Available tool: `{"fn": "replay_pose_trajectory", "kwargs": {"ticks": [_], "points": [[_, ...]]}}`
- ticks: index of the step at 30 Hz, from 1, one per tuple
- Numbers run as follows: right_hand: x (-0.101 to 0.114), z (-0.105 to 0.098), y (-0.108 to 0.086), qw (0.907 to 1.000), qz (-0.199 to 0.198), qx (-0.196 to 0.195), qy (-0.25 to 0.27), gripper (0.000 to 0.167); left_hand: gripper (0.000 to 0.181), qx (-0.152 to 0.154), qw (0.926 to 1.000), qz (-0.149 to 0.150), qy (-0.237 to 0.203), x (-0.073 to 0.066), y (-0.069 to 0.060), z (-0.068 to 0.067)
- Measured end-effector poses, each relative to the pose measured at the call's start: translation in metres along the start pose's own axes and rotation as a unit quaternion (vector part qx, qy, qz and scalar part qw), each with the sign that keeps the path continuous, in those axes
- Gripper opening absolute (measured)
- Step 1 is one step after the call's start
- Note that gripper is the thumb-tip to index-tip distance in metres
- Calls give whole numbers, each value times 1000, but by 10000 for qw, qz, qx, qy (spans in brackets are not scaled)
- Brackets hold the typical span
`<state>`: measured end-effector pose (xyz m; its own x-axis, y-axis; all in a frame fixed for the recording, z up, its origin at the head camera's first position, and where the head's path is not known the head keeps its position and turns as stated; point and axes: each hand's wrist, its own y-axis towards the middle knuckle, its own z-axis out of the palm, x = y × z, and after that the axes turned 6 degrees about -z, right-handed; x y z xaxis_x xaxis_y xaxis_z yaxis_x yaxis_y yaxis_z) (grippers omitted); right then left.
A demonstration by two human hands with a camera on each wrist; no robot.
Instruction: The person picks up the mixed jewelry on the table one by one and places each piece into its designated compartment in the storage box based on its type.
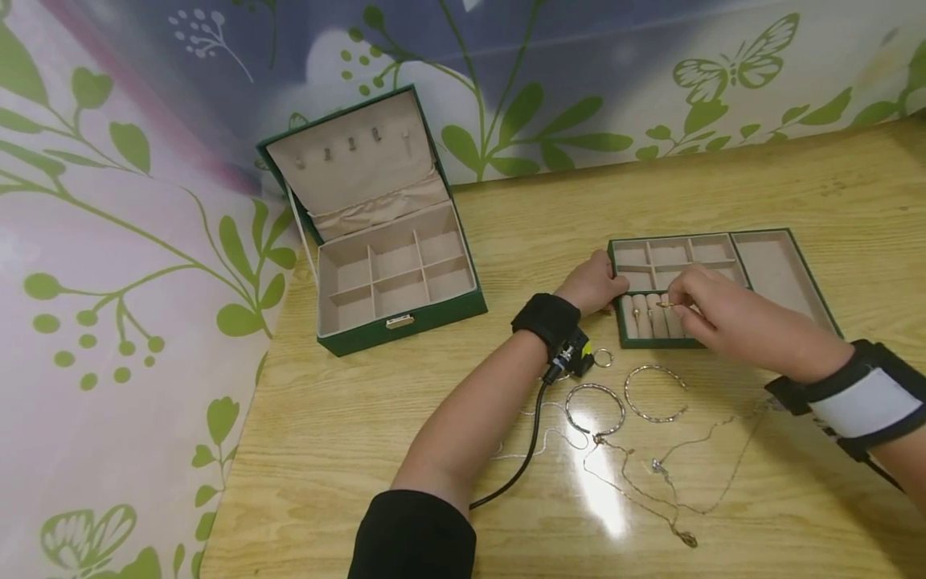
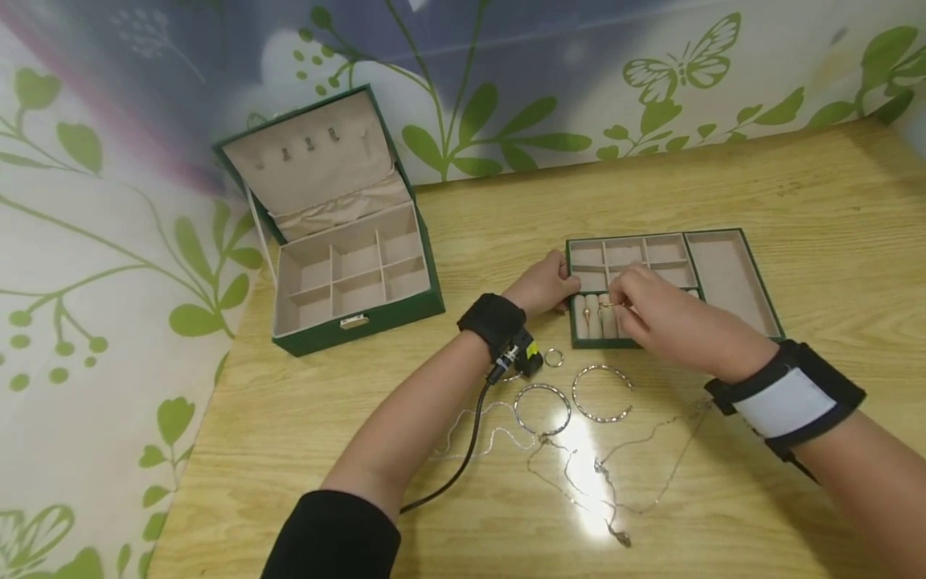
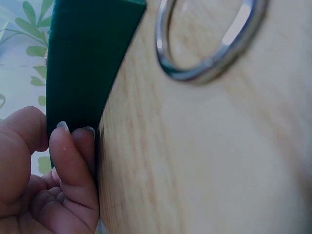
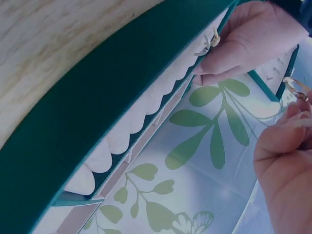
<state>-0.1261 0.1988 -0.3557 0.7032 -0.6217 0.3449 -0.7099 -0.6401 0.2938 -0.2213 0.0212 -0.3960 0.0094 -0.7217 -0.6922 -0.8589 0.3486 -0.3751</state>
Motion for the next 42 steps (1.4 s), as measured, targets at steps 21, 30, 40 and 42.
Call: {"fn": "replay_pose_trajectory", "kwargs": {"ticks": [21,30,40,42], "points": [[-7,-4,9,9783,1955,459,514,15,12,-63,9999,61,142,-1,-2,0],[-11,5,16,9609,2544,747,800,21,12,-67,9998,80,164,-2,-5,-1],[-12,16,18,9469,2976,929,793,22,12,-23,9999,78,142,0,-1,0],[-12,17,18,9455,3010,947,804,22,12,-28,9998,66,164,0,0,1]]}}
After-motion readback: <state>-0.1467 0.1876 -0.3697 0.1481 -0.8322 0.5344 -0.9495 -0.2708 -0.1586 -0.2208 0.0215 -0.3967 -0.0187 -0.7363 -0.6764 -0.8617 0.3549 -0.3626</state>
